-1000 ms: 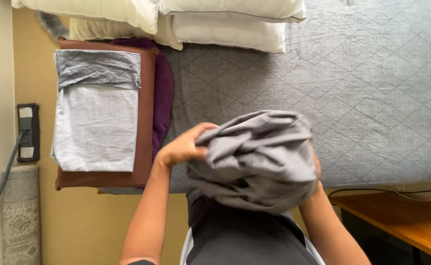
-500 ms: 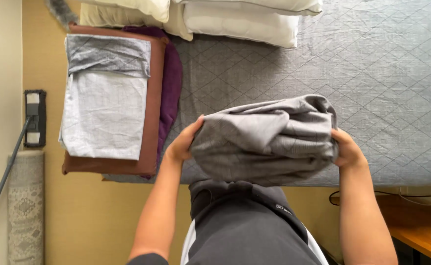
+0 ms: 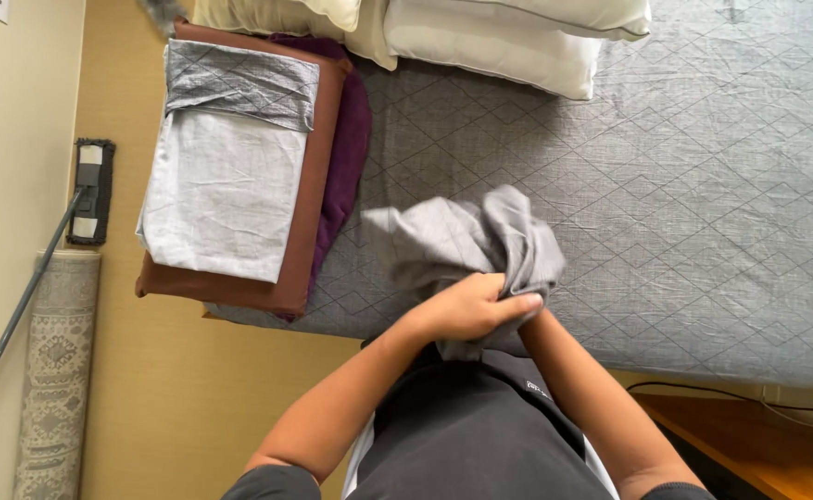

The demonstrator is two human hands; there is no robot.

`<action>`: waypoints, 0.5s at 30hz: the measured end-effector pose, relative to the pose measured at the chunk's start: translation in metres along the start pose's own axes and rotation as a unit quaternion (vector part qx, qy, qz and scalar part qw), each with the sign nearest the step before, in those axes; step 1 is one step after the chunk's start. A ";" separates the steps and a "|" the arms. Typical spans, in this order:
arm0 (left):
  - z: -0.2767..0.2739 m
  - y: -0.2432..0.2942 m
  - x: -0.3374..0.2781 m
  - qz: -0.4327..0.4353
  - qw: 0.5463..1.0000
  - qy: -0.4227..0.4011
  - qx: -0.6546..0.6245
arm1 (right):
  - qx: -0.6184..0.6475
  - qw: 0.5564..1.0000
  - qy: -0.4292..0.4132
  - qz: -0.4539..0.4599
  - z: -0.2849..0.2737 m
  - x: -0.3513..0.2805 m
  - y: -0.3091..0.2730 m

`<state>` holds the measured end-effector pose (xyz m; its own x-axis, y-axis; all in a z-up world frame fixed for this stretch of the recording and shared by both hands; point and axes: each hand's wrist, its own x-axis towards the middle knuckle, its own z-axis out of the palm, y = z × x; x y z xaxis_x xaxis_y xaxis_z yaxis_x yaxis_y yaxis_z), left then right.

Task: The person smooths a gray patterned bedsheet on a bed, then folds a gray pillowcase and places it on the bed. They pick up a white pillow and insert it into the pillowcase, adjusting the fabric to fit.

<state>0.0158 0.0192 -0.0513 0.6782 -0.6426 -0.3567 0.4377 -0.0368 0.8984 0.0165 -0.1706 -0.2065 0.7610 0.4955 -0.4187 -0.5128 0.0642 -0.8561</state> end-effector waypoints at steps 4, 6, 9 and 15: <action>-0.043 0.043 -0.034 0.093 0.940 0.188 0.269 | -0.010 1.000 0.009 -0.022 0.024 0.008 -0.047; -0.064 0.029 -0.038 0.189 0.916 0.350 0.047 | -0.015 0.999 0.016 -0.034 0.032 0.007 -0.070; -0.114 -0.084 -0.010 0.247 0.870 0.422 -0.065 | -0.024 0.998 0.030 -0.055 0.037 -0.001 -0.097; -0.082 -0.127 -0.002 0.072 0.931 0.325 -0.152 | -0.169 0.980 0.089 -0.051 0.054 -0.015 -0.136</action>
<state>0.0074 0.0879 -0.1861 0.9130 -0.0222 -0.4073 0.3951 0.2963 0.8695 0.0537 -0.1397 -0.0677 0.8739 0.3413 -0.3462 -0.2927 -0.1991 -0.9352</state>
